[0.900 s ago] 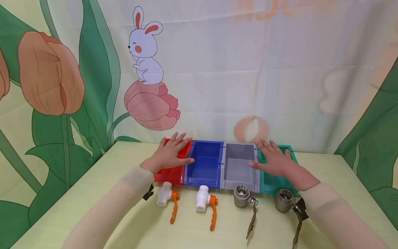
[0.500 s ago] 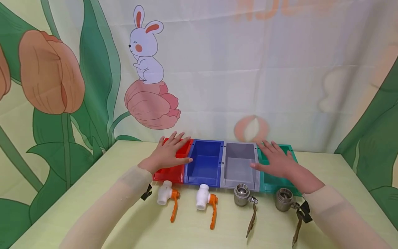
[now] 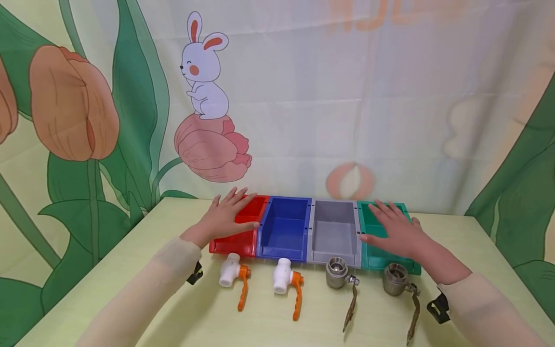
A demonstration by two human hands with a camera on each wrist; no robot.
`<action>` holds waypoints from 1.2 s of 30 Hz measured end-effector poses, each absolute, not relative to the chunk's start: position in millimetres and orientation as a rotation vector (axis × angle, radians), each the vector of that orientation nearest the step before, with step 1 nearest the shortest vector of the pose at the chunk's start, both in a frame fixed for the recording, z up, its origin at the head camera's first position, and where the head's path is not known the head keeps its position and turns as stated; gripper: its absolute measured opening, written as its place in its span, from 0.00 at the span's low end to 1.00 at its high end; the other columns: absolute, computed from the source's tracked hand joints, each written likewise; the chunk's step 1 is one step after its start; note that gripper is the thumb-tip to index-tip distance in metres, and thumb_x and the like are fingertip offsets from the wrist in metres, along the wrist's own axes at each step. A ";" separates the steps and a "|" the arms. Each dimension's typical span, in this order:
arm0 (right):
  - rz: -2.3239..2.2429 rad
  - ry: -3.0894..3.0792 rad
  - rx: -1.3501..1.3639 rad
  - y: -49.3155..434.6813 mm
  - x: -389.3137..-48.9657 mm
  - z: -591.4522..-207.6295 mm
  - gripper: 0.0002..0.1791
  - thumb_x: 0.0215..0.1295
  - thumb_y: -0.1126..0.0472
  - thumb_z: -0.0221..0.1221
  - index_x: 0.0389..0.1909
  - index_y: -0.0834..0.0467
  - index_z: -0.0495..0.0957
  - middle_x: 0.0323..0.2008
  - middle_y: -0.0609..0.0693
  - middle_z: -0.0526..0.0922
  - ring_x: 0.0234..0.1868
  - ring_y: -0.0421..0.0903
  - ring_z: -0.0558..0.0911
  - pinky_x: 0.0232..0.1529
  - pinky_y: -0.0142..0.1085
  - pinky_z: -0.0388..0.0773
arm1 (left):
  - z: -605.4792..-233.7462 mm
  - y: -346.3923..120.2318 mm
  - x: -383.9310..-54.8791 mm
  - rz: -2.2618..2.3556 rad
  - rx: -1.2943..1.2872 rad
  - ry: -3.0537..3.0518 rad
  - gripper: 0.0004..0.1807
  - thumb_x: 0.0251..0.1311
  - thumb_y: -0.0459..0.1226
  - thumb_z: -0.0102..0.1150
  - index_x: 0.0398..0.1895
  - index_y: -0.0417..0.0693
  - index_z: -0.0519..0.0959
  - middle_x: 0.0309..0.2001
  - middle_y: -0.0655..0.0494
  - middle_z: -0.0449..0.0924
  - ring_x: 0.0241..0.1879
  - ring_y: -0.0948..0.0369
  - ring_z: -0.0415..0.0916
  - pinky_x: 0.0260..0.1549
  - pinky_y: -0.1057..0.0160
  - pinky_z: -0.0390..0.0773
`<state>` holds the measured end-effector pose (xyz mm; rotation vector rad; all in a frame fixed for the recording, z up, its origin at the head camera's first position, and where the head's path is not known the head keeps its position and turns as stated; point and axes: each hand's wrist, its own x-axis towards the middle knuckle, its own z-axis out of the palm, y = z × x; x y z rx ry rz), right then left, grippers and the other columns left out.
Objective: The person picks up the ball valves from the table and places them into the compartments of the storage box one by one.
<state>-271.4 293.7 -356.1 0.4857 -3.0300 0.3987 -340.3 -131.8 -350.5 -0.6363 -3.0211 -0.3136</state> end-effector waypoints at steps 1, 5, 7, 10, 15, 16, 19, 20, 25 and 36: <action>0.403 -3.028 0.489 295.5 -270.0 -356.9 0.52 0.69 0.32 0.56 0.80 0.62 0.52 0.80 0.68 0.50 0.78 0.76 0.49 0.63 0.85 0.50 | -350.7 -133.5 -340.0 -0.323 -0.633 -3.021 0.48 0.63 0.64 0.56 0.83 0.63 0.51 0.85 0.50 0.43 0.85 0.44 0.35 0.80 0.31 0.37; 0.416 -3.017 0.496 303.3 -265.0 -361.1 0.51 0.69 0.34 0.57 0.80 0.63 0.53 0.80 0.69 0.51 0.78 0.76 0.50 0.62 0.85 0.52 | -350.4 -140.4 -339.4 -0.355 -0.616 -3.016 0.47 0.64 0.63 0.56 0.83 0.62 0.52 0.85 0.49 0.45 0.84 0.43 0.37 0.80 0.31 0.37; 0.413 -3.011 0.494 306.4 -262.8 -362.8 0.51 0.69 0.34 0.58 0.80 0.63 0.53 0.80 0.69 0.51 0.78 0.76 0.51 0.62 0.85 0.52 | -350.3 -143.6 -339.8 -0.364 -0.606 -3.008 0.47 0.63 0.62 0.57 0.83 0.61 0.53 0.84 0.48 0.46 0.84 0.43 0.39 0.80 0.31 0.39; 0.399 -2.998 0.497 310.6 -259.2 -364.6 0.51 0.69 0.35 0.59 0.79 0.64 0.54 0.79 0.70 0.52 0.77 0.76 0.52 0.62 0.84 0.54 | -351.3 -147.9 -341.3 -0.387 -0.596 -2.993 0.47 0.64 0.59 0.58 0.83 0.60 0.53 0.84 0.47 0.48 0.84 0.42 0.41 0.80 0.31 0.44; 0.397 -2.985 0.496 318.0 -251.6 -366.9 0.50 0.69 0.37 0.60 0.79 0.64 0.54 0.79 0.71 0.52 0.77 0.77 0.52 0.62 0.83 0.55 | -351.7 -154.4 -342.3 -0.450 -0.585 -2.984 0.47 0.64 0.57 0.60 0.83 0.60 0.53 0.84 0.47 0.49 0.83 0.43 0.43 0.79 0.32 0.50; 0.406 -2.982 0.495 319.0 -250.1 -367.3 0.50 0.69 0.37 0.60 0.79 0.64 0.54 0.79 0.71 0.51 0.77 0.77 0.51 0.62 0.83 0.55 | -351.2 -155.8 -342.0 -0.458 -0.579 -2.983 0.47 0.64 0.57 0.60 0.83 0.59 0.53 0.84 0.47 0.49 0.83 0.43 0.44 0.78 0.32 0.52; 0.425 -2.968 0.499 320.4 -245.6 -368.0 0.50 0.69 0.38 0.61 0.79 0.64 0.55 0.79 0.70 0.53 0.77 0.76 0.52 0.62 0.83 0.56 | -348.4 -160.7 -339.2 -0.490 -0.545 -2.993 0.46 0.64 0.56 0.61 0.82 0.58 0.54 0.83 0.47 0.51 0.83 0.43 0.47 0.75 0.31 0.58; 0.432 -2.961 0.503 320.7 -244.0 -368.1 0.49 0.68 0.39 0.61 0.79 0.64 0.55 0.79 0.70 0.53 0.77 0.76 0.53 0.62 0.83 0.56 | -347.7 -162.6 -338.6 -0.501 -0.534 -2.996 0.46 0.64 0.55 0.62 0.82 0.57 0.55 0.83 0.46 0.52 0.82 0.42 0.48 0.74 0.31 0.61; 0.461 -2.930 0.520 321.7 -235.1 -368.5 0.48 0.68 0.42 0.64 0.77 0.67 0.57 0.77 0.72 0.58 0.74 0.77 0.58 0.62 0.81 0.60 | -348.2 -172.8 -336.3 -0.599 -0.481 -3.003 0.44 0.65 0.50 0.63 0.81 0.51 0.57 0.81 0.43 0.57 0.79 0.41 0.56 0.69 0.34 0.71; 0.491 -2.915 0.457 329.9 -216.3 -374.5 0.46 0.66 0.46 0.66 0.74 0.70 0.61 0.71 0.76 0.64 0.69 0.77 0.66 0.63 0.73 0.69 | -363.2 -197.5 -339.5 -0.861 -0.333 -2.975 0.37 0.72 0.44 0.56 0.80 0.47 0.58 0.78 0.41 0.62 0.76 0.39 0.62 0.67 0.38 0.74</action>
